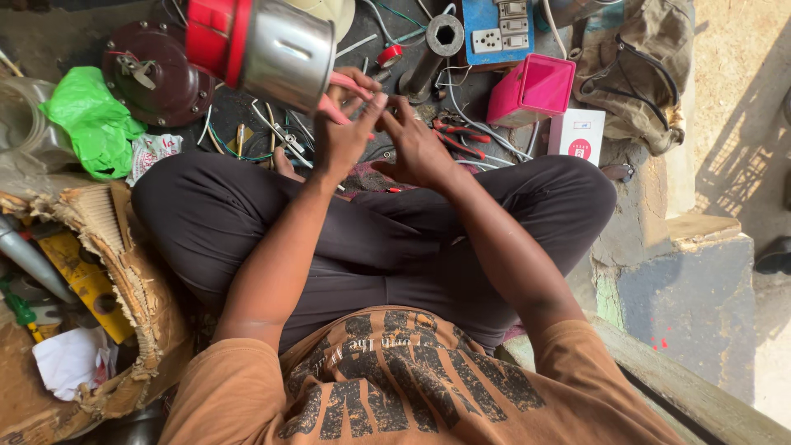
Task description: The person sits on the floor and uses pliers and a screwdriver to adjust and tighten components inside a small metal appliance housing. They repeatedly reposition the housing and use the tools to manipulate internal parts.
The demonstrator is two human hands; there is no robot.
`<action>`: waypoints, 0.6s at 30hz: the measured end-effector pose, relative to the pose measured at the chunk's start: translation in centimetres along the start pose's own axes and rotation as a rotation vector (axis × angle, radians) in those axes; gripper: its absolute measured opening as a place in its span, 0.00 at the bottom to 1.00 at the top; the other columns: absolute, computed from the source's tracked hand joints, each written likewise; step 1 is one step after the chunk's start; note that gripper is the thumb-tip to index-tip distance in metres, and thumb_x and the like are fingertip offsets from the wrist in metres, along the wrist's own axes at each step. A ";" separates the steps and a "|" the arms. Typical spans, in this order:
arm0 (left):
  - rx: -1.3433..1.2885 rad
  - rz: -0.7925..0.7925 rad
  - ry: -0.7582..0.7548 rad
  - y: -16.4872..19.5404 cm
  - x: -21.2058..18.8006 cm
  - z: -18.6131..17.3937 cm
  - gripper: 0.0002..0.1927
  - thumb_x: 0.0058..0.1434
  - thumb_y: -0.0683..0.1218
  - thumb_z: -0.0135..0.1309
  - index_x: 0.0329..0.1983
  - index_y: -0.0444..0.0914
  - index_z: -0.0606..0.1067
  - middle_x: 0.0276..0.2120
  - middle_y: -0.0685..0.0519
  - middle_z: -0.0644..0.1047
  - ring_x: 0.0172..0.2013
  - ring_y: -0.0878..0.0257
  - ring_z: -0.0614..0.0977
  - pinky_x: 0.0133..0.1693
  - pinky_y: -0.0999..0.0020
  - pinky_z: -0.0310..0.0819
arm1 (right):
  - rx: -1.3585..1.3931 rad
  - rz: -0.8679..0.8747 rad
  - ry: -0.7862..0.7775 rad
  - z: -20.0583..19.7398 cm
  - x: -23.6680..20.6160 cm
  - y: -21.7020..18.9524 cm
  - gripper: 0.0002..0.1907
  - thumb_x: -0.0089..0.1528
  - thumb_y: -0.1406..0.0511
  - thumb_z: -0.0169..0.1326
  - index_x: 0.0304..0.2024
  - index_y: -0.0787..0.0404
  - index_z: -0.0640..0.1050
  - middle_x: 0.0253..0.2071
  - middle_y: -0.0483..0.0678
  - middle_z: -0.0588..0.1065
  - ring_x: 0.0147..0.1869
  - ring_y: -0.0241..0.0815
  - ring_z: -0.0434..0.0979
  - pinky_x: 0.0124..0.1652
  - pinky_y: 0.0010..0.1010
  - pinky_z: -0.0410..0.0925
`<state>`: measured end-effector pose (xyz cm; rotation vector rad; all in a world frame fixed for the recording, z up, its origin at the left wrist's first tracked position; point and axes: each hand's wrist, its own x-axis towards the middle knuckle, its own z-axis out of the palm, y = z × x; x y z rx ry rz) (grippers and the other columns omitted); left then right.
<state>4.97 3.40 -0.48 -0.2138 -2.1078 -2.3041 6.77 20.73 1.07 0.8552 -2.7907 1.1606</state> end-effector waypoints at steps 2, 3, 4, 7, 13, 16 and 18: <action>0.028 0.002 0.081 -0.1 1.4 -1.9 0.12 0.69 0.43 0.62 0.47 0.35 0.70 0.43 0.53 0.75 0.46 0.65 0.79 0.52 0.64 0.79 | -0.227 0.268 -0.220 -2.2 -0.4 2.3 0.28 0.52 0.57 0.72 0.47 0.64 0.75 0.47 0.58 0.73 0.54 0.61 0.76 0.53 0.46 0.71; 0.071 0.059 0.147 -0.2 1.8 -2.9 0.13 0.69 0.42 0.62 0.46 0.35 0.69 0.42 0.54 0.73 0.43 0.65 0.77 0.49 0.66 0.77 | -0.331 0.377 -0.300 -2.8 -0.7 3.6 0.28 0.53 0.55 0.71 0.47 0.63 0.77 0.48 0.59 0.74 0.54 0.61 0.76 0.53 0.47 0.70; 0.152 0.078 0.240 -0.3 1.6 -3.6 0.13 0.70 0.42 0.63 0.47 0.34 0.70 0.41 0.54 0.74 0.43 0.65 0.77 0.49 0.66 0.76 | -0.426 0.491 -0.383 -2.8 -1.1 4.7 0.28 0.54 0.52 0.70 0.48 0.62 0.80 0.48 0.60 0.74 0.54 0.61 0.76 0.53 0.48 0.70; 0.249 0.158 0.356 -0.4 2.5 -5.2 0.14 0.70 0.44 0.65 0.49 0.34 0.71 0.41 0.53 0.75 0.44 0.64 0.77 0.51 0.65 0.75 | -0.560 0.727 -0.452 -1.0 -2.2 6.9 0.24 0.53 0.56 0.67 0.46 0.62 0.81 0.52 0.63 0.71 0.52 0.61 0.76 0.50 0.47 0.72; 0.822 0.405 0.348 3.4 0.3 -9.8 0.11 0.69 0.42 0.64 0.50 0.33 0.76 0.46 0.45 0.80 0.50 0.50 0.80 0.55 0.54 0.72 | -0.494 0.630 -0.525 1.0 -2.8 7.1 0.16 0.62 0.57 0.53 0.46 0.59 0.81 0.48 0.57 0.75 0.64 0.62 0.67 0.49 0.55 0.69; 1.086 0.585 0.321 7.3 -2.7 -12.2 0.10 0.56 0.42 0.65 0.33 0.39 0.74 0.36 0.47 0.79 0.42 0.46 0.78 0.46 0.51 0.69 | -0.323 0.383 -0.309 0.2 -3.1 6.7 0.18 0.69 0.57 0.54 0.50 0.64 0.82 0.46 0.65 0.77 0.63 0.76 0.64 0.61 0.52 0.65; 1.024 0.423 0.247 9.9 -3.9 -14.2 0.10 0.58 0.40 0.60 0.40 0.34 0.72 0.37 0.45 0.75 0.40 0.47 0.76 0.44 0.56 0.68 | -0.393 0.352 -0.395 -0.1 -3.5 5.6 0.13 0.67 0.61 0.52 0.48 0.62 0.81 0.39 0.61 0.78 0.56 0.70 0.67 0.58 0.51 0.67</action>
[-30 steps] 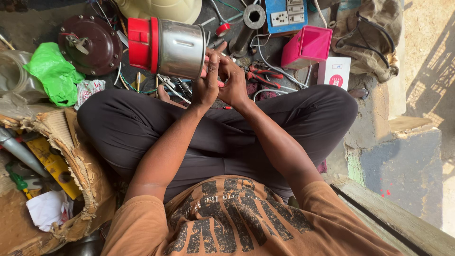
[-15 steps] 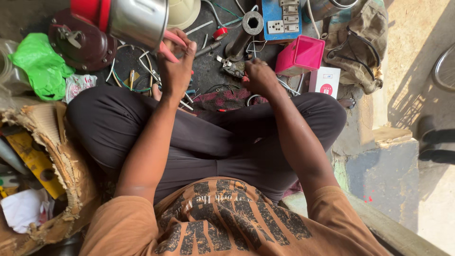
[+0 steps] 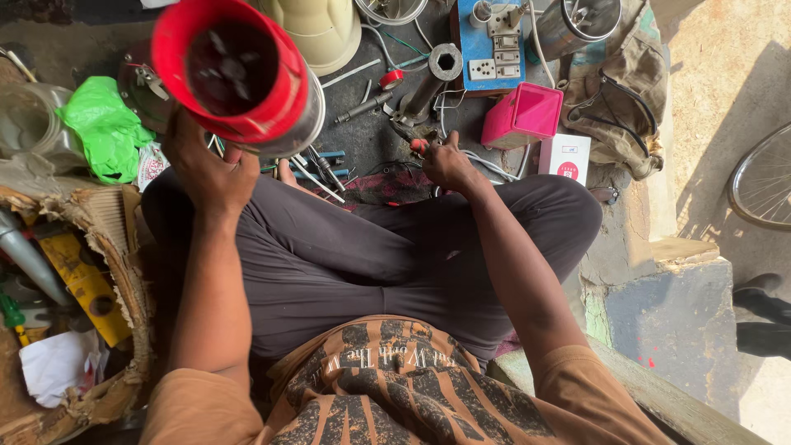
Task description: The person sits on the floor and uses pliers and a screwdriver to adjust and tighten components inside a small metal appliance housing. They repeatedly reposition the housing and use the tools to manipulate internal parts.
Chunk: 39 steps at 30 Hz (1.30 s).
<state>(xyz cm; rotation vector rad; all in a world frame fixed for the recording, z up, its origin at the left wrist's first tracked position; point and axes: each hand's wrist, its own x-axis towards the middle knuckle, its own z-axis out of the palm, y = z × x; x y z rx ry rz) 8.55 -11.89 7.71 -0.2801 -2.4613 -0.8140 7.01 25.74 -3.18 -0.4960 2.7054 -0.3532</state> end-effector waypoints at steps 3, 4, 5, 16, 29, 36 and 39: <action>0.045 0.120 -0.118 -0.3 0.3 -3.6 0.10 0.63 0.41 0.61 0.43 0.33 0.73 0.36 0.47 0.75 0.39 0.49 0.77 0.43 0.59 0.71 | 0.186 -0.039 0.167 -1.0 -2.8 -1.3 0.15 0.62 0.68 0.54 0.50 0.59 0.81 0.36 0.66 0.72 0.45 0.67 0.69 0.45 0.52 0.69; 0.086 0.211 -0.139 -0.5 0.5 -4.5 0.09 0.65 0.41 0.63 0.43 0.34 0.74 0.36 0.48 0.76 0.38 0.50 0.78 0.43 0.59 0.72 | 0.298 -0.053 0.270 -1.4 -4.1 -1.7 0.18 0.59 0.70 0.55 0.52 0.59 0.82 0.36 0.70 0.68 0.42 0.67 0.69 0.39 0.54 0.69; 0.125 0.259 -0.194 -0.6 0.6 -5.2 0.09 0.63 0.41 0.62 0.42 0.34 0.74 0.35 0.48 0.76 0.37 0.50 0.78 0.43 0.59 0.73 | 0.286 -0.059 0.307 -2.0 -5.3 -2.1 0.18 0.56 0.72 0.57 0.50 0.61 0.81 0.37 0.69 0.68 0.41 0.65 0.69 0.38 0.52 0.68; 0.260 0.273 -0.582 -4.3 -1.0 -9.3 0.16 0.48 0.41 0.63 0.41 0.37 0.77 0.33 0.48 0.78 0.35 0.49 0.80 0.42 0.56 0.77 | 1.380 0.046 -0.070 -7.4 -12.8 -2.7 0.11 0.54 0.79 0.54 0.37 0.63 0.76 0.43 0.44 0.73 0.45 0.37 0.73 0.40 0.26 0.69; 0.139 0.271 -0.623 -4.2 0.3 -7.4 0.18 0.45 0.45 0.70 0.39 0.41 0.79 0.29 0.51 0.76 0.33 0.52 0.80 0.39 0.59 0.76 | 2.087 -0.083 -0.232 -1.7 -14.6 -6.9 0.43 0.51 0.78 0.55 0.72 0.59 0.69 0.51 0.51 0.67 0.79 0.57 0.60 0.77 0.46 0.49; 0.172 0.321 -0.622 -4.9 0.3 -7.3 0.22 0.41 0.46 0.70 0.38 0.36 0.75 0.32 0.50 0.77 0.35 0.50 0.80 0.40 0.58 0.77 | 1.791 -0.481 -0.206 -6.9 -14.7 -8.3 0.43 0.50 0.76 0.52 0.71 0.62 0.68 0.79 0.57 0.55 0.86 0.57 0.48 0.80 0.52 0.41; 0.134 0.325 -0.647 -4.8 0.6 -7.2 0.21 0.46 0.50 0.71 0.37 0.38 0.75 0.30 0.50 0.76 0.34 0.51 0.80 0.39 0.58 0.76 | 1.180 -0.453 -0.054 -9.0 -13.6 -7.9 0.44 0.50 0.73 0.49 0.72 0.54 0.65 0.77 0.61 0.52 0.85 0.60 0.47 0.77 0.58 0.43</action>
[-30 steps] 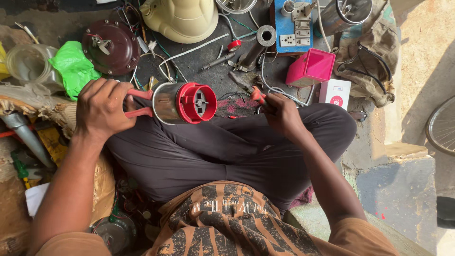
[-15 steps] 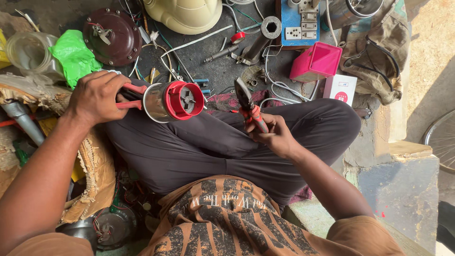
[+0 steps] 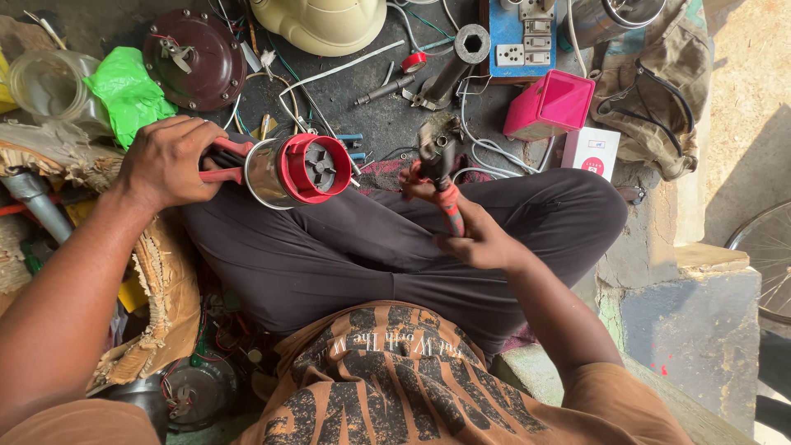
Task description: The person sits on the floor and uses pliers and a screwdriver to adjust and tighten components inside a small metal appliance housing. They repeatedly reposition the housing and use the tools to manipulate internal parts.
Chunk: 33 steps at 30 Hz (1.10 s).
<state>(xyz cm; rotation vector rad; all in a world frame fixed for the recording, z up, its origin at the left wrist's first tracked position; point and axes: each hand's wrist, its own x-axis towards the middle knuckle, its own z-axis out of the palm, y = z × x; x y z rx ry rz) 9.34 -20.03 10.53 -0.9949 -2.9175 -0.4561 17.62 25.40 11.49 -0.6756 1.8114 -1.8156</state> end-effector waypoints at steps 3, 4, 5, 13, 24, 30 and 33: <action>0.005 0.019 -0.019 0.0 0.5 -0.2 0.21 0.48 0.54 0.72 0.35 0.38 0.75 0.29 0.51 0.76 0.34 0.50 0.80 0.38 0.58 0.76 | -1.058 -0.063 0.073 -1.5 1.9 -0.6 0.32 0.63 0.66 0.50 0.71 0.42 0.69 0.78 0.62 0.47 0.83 0.67 0.41 0.71 0.72 0.37; 0.012 0.023 -0.032 0.1 0.6 -0.3 0.22 0.48 0.55 0.72 0.34 0.38 0.75 0.29 0.51 0.76 0.33 0.50 0.80 0.38 0.57 0.76 | -1.446 -0.101 0.102 -1.9 2.6 -0.8 0.27 0.69 0.62 0.51 0.71 0.38 0.72 0.78 0.63 0.46 0.82 0.69 0.38 0.68 0.77 0.33; 0.016 0.025 -0.035 0.1 0.8 -0.2 0.22 0.48 0.55 0.72 0.34 0.38 0.75 0.29 0.51 0.76 0.33 0.50 0.80 0.38 0.58 0.76 | -1.467 -0.106 0.061 -2.3 3.1 -1.0 0.24 0.71 0.59 0.51 0.71 0.39 0.72 0.79 0.64 0.46 0.83 0.70 0.38 0.69 0.78 0.33; 0.039 0.043 -0.024 -0.2 1.5 0.0 0.22 0.49 0.56 0.72 0.32 0.38 0.74 0.27 0.50 0.75 0.32 0.51 0.80 0.37 0.58 0.76 | -1.664 -0.171 -0.043 -4.8 4.4 -4.6 0.25 0.75 0.49 0.50 0.73 0.45 0.74 0.82 0.65 0.46 0.84 0.73 0.38 0.69 0.81 0.34; 0.081 0.063 -0.058 -0.4 1.7 -0.1 0.19 0.50 0.55 0.72 0.34 0.40 0.77 0.25 0.52 0.76 0.29 0.56 0.81 0.35 0.60 0.77 | -1.777 -0.235 -0.017 -2.7 6.2 -5.6 0.28 0.73 0.49 0.51 0.71 0.54 0.72 0.77 0.65 0.57 0.82 0.72 0.46 0.69 0.80 0.39; 0.157 0.078 -0.109 -0.7 1.8 0.5 0.22 0.46 0.56 0.71 0.34 0.39 0.76 0.26 0.51 0.76 0.31 0.54 0.81 0.38 0.58 0.79 | -1.913 -0.310 -0.177 -2.8 6.2 -6.4 0.27 0.70 0.50 0.51 0.67 0.56 0.71 0.64 0.62 0.67 0.70 0.67 0.65 0.63 0.69 0.57; 0.197 0.101 -0.131 -0.8 1.6 0.6 0.23 0.45 0.56 0.71 0.36 0.39 0.75 0.28 0.52 0.76 0.32 0.53 0.81 0.40 0.57 0.79 | -1.990 -0.373 -0.274 -2.6 6.2 -6.2 0.23 0.69 0.53 0.49 0.65 0.50 0.70 0.59 0.61 0.71 0.62 0.63 0.71 0.56 0.64 0.64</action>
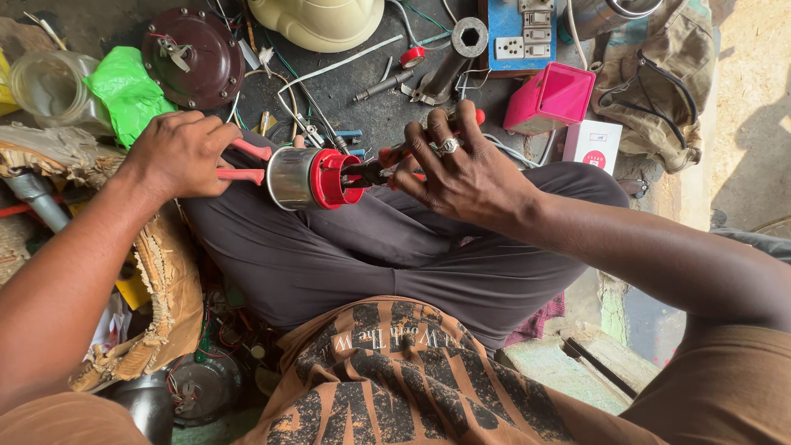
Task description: The person sits on the floor and uses pliers and a screwdriver to adjust and tighten components inside a small metal appliance housing. They repeatedly reposition the housing and use the tools to manipulate internal parts.
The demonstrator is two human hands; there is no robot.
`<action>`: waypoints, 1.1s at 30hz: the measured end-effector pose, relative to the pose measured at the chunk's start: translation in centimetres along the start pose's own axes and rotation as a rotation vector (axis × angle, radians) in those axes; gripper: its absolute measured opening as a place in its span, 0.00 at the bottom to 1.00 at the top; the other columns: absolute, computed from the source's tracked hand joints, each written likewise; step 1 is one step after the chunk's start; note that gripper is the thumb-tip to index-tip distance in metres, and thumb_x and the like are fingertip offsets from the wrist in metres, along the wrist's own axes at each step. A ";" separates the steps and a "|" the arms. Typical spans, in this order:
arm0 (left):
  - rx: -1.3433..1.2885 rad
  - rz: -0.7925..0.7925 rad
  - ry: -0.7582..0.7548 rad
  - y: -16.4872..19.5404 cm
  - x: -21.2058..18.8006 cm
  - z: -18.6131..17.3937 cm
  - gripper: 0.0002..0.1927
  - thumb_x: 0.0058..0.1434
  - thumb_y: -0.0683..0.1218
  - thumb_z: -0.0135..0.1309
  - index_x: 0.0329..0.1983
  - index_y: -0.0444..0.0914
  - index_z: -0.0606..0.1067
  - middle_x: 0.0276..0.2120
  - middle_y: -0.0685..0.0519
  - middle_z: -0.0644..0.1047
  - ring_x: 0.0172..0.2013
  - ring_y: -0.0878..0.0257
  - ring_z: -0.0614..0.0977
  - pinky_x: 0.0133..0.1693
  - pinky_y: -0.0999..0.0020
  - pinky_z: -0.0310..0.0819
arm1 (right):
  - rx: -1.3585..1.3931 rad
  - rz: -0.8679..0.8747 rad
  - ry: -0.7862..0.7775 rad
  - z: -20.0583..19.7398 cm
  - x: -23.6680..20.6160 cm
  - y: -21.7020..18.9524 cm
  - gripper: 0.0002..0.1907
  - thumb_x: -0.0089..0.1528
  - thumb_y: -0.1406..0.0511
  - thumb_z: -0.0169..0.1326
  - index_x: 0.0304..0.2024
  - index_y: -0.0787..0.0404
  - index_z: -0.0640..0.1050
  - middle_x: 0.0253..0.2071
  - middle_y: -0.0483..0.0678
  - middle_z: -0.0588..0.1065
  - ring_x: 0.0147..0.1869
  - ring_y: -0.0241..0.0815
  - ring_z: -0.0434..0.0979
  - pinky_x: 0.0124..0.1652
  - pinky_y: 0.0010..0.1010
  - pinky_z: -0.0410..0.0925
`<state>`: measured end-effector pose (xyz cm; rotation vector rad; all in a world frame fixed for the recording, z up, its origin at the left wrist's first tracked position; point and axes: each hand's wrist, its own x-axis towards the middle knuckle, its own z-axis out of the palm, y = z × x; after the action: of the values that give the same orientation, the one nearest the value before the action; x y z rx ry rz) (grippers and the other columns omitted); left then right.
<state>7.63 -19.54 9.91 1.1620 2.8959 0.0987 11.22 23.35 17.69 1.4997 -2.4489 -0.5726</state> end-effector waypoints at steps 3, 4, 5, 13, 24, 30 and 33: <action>0.046 -0.008 -0.031 -0.2 -0.3 0.0 0.23 0.41 0.53 0.69 0.36 0.40 0.75 0.29 0.53 0.76 0.34 0.54 0.82 0.40 0.58 0.79 | 0.013 0.003 0.074 0.5 0.3 -0.4 0.28 0.69 0.54 0.47 0.73 0.42 0.66 0.57 0.61 0.71 0.58 0.61 0.72 0.54 0.63 0.66; 0.072 -0.014 -0.044 -0.3 -0.3 0.0 0.23 0.39 0.52 0.69 0.37 0.40 0.75 0.30 0.54 0.77 0.35 0.54 0.82 0.40 0.58 0.79 | 0.029 0.019 0.114 0.6 0.4 -0.5 0.31 0.70 0.54 0.46 0.77 0.39 0.64 0.56 0.61 0.71 0.57 0.60 0.72 0.55 0.63 0.66; 0.067 -0.008 -0.042 -0.4 -0.4 0.0 0.23 0.40 0.53 0.69 0.36 0.40 0.75 0.29 0.53 0.76 0.34 0.54 0.82 0.40 0.58 0.79 | 0.061 0.023 0.113 0.9 0.6 -0.6 0.31 0.70 0.54 0.46 0.76 0.37 0.63 0.56 0.60 0.71 0.57 0.60 0.72 0.55 0.62 0.66; 0.092 0.006 -0.044 -1.5 -0.7 0.6 0.22 0.48 0.58 0.70 0.33 0.40 0.74 0.28 0.53 0.76 0.34 0.54 0.82 0.41 0.58 0.80 | 0.119 0.039 0.051 2.1 1.3 -1.8 0.30 0.71 0.54 0.45 0.77 0.35 0.63 0.48 0.54 0.70 0.51 0.53 0.72 0.49 0.52 0.67; 0.166 -0.002 -0.089 -1.9 -1.6 1.6 0.21 0.45 0.55 0.70 0.35 0.42 0.74 0.29 0.55 0.76 0.35 0.57 0.82 0.46 0.59 0.81 | 0.158 0.080 0.117 3.5 1.6 -3.7 0.31 0.72 0.46 0.47 0.76 0.41 0.66 0.50 0.55 0.72 0.52 0.54 0.71 0.49 0.51 0.65; 0.174 -0.020 -0.102 -1.9 -1.8 1.9 0.20 0.44 0.54 0.70 0.34 0.42 0.75 0.29 0.55 0.76 0.36 0.57 0.83 0.45 0.60 0.80 | 0.223 0.100 0.052 4.5 1.5 -4.6 0.30 0.73 0.45 0.45 0.77 0.40 0.65 0.52 0.57 0.70 0.54 0.57 0.69 0.50 0.55 0.65; 0.174 -0.020 -0.091 -1.8 -1.7 1.9 0.20 0.42 0.52 0.69 0.35 0.42 0.75 0.30 0.55 0.76 0.36 0.56 0.83 0.47 0.60 0.80 | 0.248 0.114 -0.013 4.9 1.5 -5.0 0.31 0.71 0.45 0.44 0.76 0.37 0.63 0.54 0.57 0.69 0.56 0.59 0.69 0.51 0.58 0.64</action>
<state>7.65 -21.94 7.84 1.1266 2.8823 -0.2045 12.69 21.03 11.06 1.4308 -2.6743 -0.2657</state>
